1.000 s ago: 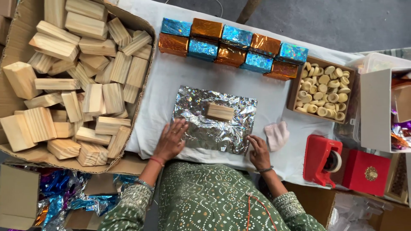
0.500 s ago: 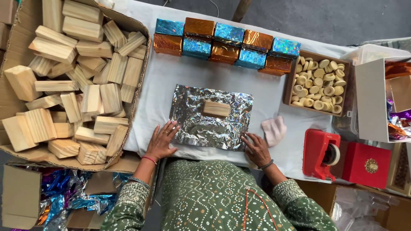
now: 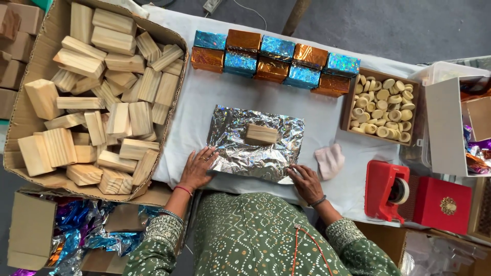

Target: The person wraps small wooden blocks in shiny blue and silver foil paper. They pick up a block, place it on the foil, fold the paper around it, and secure the wrapped block with tape from a red dispenser.

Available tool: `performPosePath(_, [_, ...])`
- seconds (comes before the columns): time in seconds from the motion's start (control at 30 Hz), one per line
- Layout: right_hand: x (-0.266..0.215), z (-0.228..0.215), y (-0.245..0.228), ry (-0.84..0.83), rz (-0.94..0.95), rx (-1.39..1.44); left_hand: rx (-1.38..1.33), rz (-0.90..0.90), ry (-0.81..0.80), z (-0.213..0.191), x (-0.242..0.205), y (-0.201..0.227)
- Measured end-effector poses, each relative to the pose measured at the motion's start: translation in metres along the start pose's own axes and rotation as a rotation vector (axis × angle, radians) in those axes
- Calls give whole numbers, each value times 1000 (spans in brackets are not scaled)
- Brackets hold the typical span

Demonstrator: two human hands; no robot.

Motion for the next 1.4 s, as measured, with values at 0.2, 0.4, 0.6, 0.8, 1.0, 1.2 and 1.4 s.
performPosePath(0.2, [-12,17,10,13,63,-60,18,2,29,-7,0,4])
performPosePath(0.4, [-9,16,3,121,99,-30,-53,-25,11,-11,1,6])
performPosePath(0.6, [-10,14,15,194,260,97,-45,7,74,-3,3,-3])
performPosePath(0.8, [-9,15,29,197,316,223,-272,3,198,-11,9,-14])
performPosePath(1.0, [-7,30,56,208,343,416,-517,-8,291,-7,24,-31])
performPosePath(1.2, [-21,72,104,105,755,483,-595,-328,192,6,42,-51])
performPosePath(1.4, [-4,75,110,78,822,404,-582,-481,121,1,54,-52])
Point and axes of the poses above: each hand's wrist, its own x-axis towards the middle knuckle, its own z-axis out of the palm, y = z × x, the point moved 5 cm from there along x, towards the middle knuckle, and after that the axes turned 6 degrees about y, right-handed, at the moved point
